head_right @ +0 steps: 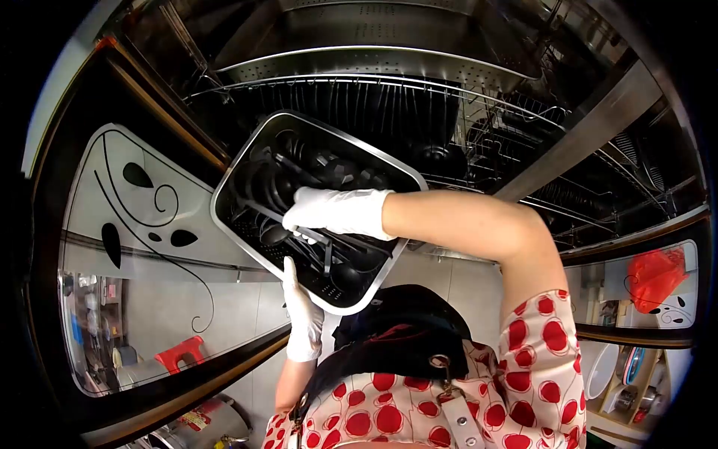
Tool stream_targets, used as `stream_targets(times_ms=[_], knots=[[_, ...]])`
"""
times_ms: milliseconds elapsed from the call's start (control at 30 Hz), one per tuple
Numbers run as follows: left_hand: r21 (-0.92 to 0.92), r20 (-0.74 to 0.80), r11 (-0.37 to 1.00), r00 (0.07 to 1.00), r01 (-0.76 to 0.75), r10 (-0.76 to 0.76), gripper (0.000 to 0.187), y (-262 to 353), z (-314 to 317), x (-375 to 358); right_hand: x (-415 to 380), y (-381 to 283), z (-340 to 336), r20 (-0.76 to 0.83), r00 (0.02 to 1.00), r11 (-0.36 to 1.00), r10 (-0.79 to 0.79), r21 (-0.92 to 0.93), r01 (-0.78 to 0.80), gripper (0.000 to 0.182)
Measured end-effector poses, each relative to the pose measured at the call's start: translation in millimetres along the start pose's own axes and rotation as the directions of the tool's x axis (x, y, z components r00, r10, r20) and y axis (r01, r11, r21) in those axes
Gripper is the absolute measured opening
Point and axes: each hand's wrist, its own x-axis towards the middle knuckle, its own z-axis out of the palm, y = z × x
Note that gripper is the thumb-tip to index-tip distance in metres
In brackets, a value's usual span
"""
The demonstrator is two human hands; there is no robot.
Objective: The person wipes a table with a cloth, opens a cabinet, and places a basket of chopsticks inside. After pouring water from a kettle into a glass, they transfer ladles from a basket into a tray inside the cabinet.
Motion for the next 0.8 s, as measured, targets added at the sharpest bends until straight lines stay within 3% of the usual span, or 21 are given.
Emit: stream_targets(times_ms=[33, 133, 167, 267, 300, 400, 467, 533, 633, 700, 733, 800], knots=[[0.032, -0.02, 0.999, 0.999, -0.038, 0.039, 0.052, 1.6, 6.7, -2.9, 1.8, 5.0, -1.1, -0.04, 0.999, 0.998, 0.025, -0.049, -0.027, 0.044], [-0.004, -0.002, 1.0, 1.0, -0.01, 0.01, 0.051, 1.6, 1.8, 2.0, 1.4, 10.0, 0.8, -0.038, 0.999, 0.996, 0.032, -0.079, -0.035, 0.054], [-0.012, -0.009, 1.0, 1.0, -0.016, 0.015, 0.05, 3.0, 5.9, -0.4, 0.1, 14.2, 3.1, -0.093, 0.995, 0.993, -0.035, -0.116, 0.024, 0.051], [0.021, -0.035, 1.0, 0.999, -0.014, 0.014, 0.05, 6.4, 11.5, -4.2, 0.2, 20.4, -4.1, -0.014, 0.999, 0.997, -0.042, -0.067, 0.041, 0.042], [0.019, -0.039, 1.0, 0.999, -0.015, 0.016, 0.05, 5.9, 11.4, -3.4, 2.9, 23.5, -3.4, -0.066, 0.995, 0.978, -0.074, -0.198, 0.059, 0.046], [0.039, -0.044, 0.999, 0.999, -0.028, 0.03, 0.049, 5.7, 10.1, -4.1, -12.2, 21.0, -6.1, -0.144, 0.971, 0.942, -0.191, -0.305, 0.14, 0.046], [0.076, -0.048, 0.997, 0.998, -0.029, 0.032, 0.049, 7.9, 10.6, -6.2, -43.0, 5.6, -13.8, -0.149, 0.95, 0.825, -0.274, -0.544, 0.152, 0.043], [0.066, -0.048, 0.997, 0.998, -0.037, 0.041, 0.048, 8.4, 12.8, -5.5, -62.0, 11.6, -18.6, -0.092, 0.878, 0.601, -0.47, -0.762, 0.242, 0.041], [-0.012, -0.09, 0.999, 0.995, -0.04, 0.039, 0.035, 8.8, 14.9, -7.8, -92.8, 37.1, -8.9, 0.207, 0.859, 0.186, -0.468, -0.927, 0.325, 0.037], [-0.019, -0.08, 1.0, 0.997, 0.019, -0.021, 0.033, 9.0, 16.4, -10.5, -82.0, 71.8, 7.0, 0.186, 0.864, 0.143, -0.467, -0.949, 0.281, 0.026], [0.025, -0.185, 0.999, 0.982, -0.032, 0.036, 0.032, 1.3, 15.2, -7.4, -74.6, 83.4, 8.9, 0.158, 0.847, 0.118, -0.508, -0.961, 0.25, 0.023], [-0.016, -0.18, 0.999, 0.983, -0.038, 0.035, 0.031, -6.6, 11.8, -4.5, -74.3, 80.8, 8.4, 0.151, 0.857, 0.149, -0.493, -0.956, 0.254, 0.02]])
